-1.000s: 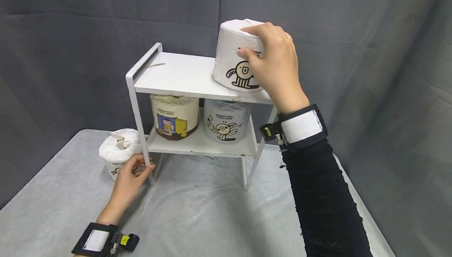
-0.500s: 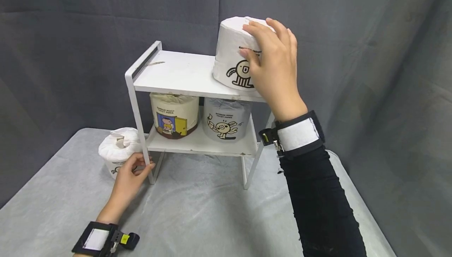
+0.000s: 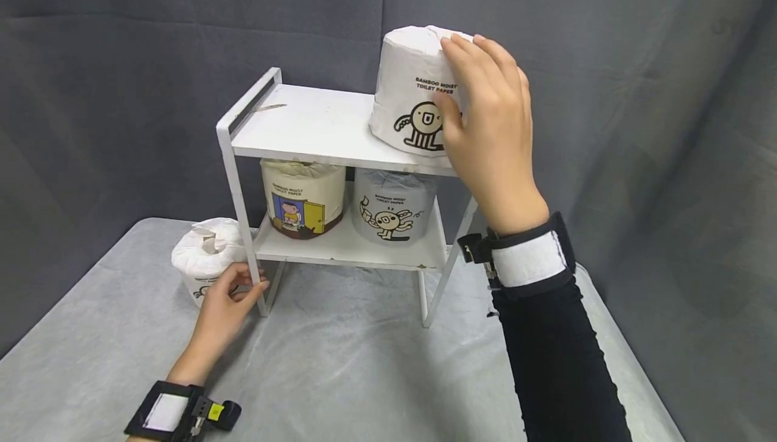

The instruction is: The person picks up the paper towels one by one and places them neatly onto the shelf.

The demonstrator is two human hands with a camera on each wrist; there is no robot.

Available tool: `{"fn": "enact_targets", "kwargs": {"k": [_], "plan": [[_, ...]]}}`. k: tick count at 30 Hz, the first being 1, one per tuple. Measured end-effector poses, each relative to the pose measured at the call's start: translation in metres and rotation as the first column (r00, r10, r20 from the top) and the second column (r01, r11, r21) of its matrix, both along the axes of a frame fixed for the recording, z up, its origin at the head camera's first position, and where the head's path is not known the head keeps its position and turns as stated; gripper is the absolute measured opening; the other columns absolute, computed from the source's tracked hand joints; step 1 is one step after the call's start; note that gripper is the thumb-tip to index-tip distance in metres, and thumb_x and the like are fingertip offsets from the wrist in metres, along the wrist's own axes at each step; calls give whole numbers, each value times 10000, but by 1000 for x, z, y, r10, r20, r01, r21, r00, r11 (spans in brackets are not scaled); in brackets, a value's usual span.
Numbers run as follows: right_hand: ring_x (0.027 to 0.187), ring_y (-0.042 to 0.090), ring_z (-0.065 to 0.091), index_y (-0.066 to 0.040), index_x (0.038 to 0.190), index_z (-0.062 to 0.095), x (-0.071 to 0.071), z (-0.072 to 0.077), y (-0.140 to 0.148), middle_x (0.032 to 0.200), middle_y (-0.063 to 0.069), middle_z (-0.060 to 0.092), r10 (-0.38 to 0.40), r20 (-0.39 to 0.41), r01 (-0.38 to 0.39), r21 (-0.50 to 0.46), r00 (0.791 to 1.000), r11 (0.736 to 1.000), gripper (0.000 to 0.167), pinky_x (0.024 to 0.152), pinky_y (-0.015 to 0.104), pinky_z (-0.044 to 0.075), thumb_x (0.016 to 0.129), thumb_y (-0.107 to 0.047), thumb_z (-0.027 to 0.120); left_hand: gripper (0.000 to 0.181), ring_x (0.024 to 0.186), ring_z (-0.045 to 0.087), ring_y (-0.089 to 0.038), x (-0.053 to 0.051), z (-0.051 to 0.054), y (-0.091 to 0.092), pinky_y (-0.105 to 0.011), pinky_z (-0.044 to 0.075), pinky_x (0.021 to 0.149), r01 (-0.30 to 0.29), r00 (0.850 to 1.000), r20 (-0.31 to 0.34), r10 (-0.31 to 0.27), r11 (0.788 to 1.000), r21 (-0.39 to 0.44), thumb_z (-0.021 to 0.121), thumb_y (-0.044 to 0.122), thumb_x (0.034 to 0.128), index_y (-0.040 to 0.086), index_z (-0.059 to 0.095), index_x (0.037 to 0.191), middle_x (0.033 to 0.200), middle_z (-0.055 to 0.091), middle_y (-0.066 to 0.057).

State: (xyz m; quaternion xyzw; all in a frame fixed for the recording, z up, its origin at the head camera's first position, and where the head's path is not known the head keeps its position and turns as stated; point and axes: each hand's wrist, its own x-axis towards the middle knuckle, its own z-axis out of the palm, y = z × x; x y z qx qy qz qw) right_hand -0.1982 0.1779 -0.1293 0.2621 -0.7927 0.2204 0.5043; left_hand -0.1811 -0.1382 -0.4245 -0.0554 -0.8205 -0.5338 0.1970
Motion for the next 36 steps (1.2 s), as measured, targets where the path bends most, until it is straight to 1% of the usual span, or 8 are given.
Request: {"fn": "enact_targets", "kwargs": {"k": [6, 9, 18, 21, 26, 28, 29, 36], "plan": [[1209, 308, 554, 30, 1178, 686, 14, -14, -3, 1226, 125, 675, 135, -148, -146, -67, 980, 987, 315, 1090, 380, 365, 877, 107, 633, 192, 967, 623, -239, 0, 0, 1, -343, 568, 791, 3, 1000, 2, -3, 1000, 1, 711, 87, 924, 24, 616, 1078, 1031, 657, -115], [1160, 322, 577, 33, 1146, 696, 25, -23, -4, 1184, 127, 691, 173, -183, -193, -100, 968, 976, 299, 1050, 401, 399, 868, 115, 622, 196, 971, 623, -240, 0, 0, 1, -356, 566, 795, 4, 1000, 3, -4, 1000, 3, 712, 93, 925, 25, 617, 1082, 1032, 657, -114], [1072, 315, 622, 53, 1070, 697, 53, -54, -7, 1116, 128, 706, 133, -197, -188, -295, 971, 937, 207, 949, 362, 452, 876, 86, 633, 190, 974, 621, -239, 0, 0, 1, -367, 566, 799, -1, 1000, 2, 1, 1000, -1, 711, 93, 926, 34, 618, 1081, 1035, 656, -115], [1052, 271, 631, 89, 1076, 673, 59, -66, -4, 1119, 144, 694, 162, -168, -215, -383, 972, 898, 224, 930, 335, 468, 858, 115, 630, 195, 980, 620, -239, 1, 0, 1, -369, 566, 804, -3, 1000, 10, 3, 1000, -1, 711, 101, 928, 36, 617, 1085, 1038, 657, -114], [1016, 254, 626, 120, 1161, 618, 60, -92, 14, 1181, 167, 646, 281, -104, -290, -549, 954, 784, 317, 926, 329, 496, 848, 154, 653, 202, 996, 619, -242, 2, 0, 0, -390, 564, 813, 1, 1000, 22, -1, 1000, -5, 709, 103, 929, 41, 615, 1096, 1047, 651, -115], [1009, 252, 626, 110, 1185, 611, 58, -103, 22, 1183, 160, 647, 302, -84, -292, -594, 949, 750, 338, 922, 315, 501, 852, 143, 665, 204, 998, 618, -240, 2, 0, 0, -384, 563, 814, 0, 1000, 23, 0, 1000, -5, 710, 105, 928, 44, 614, 1098, 1050, 653, -112], [1010, 249, 628, 108, 1185, 612, 57, -107, 25, 1177, 153, 652, 306, -70, -284, -605, 949, 744, 335, 918, 305, 501, 856, 134, 670, 206, 997, 618, -237, 2, -1, 0, -378, 564, 813, 0, 1000, 22, 1, 1000, -5, 711, 110, 929, 45, 614, 1099, 1051, 655, -110], [1047, 199, 621, 89, 1189, 629, 60, -135, 41, 1158, 99, 681, 268, 99, -153, -616, 958, 773, 306, 914, 258, 484, 887, 93, 676, 197, 981, 622, -234, 2, -2, 1, -345, 567, 799, 3, 1000, 5, -3, 1000, -4, 705, 120, 935, 46, 615, 1095, 1045, 656, -106]]}}
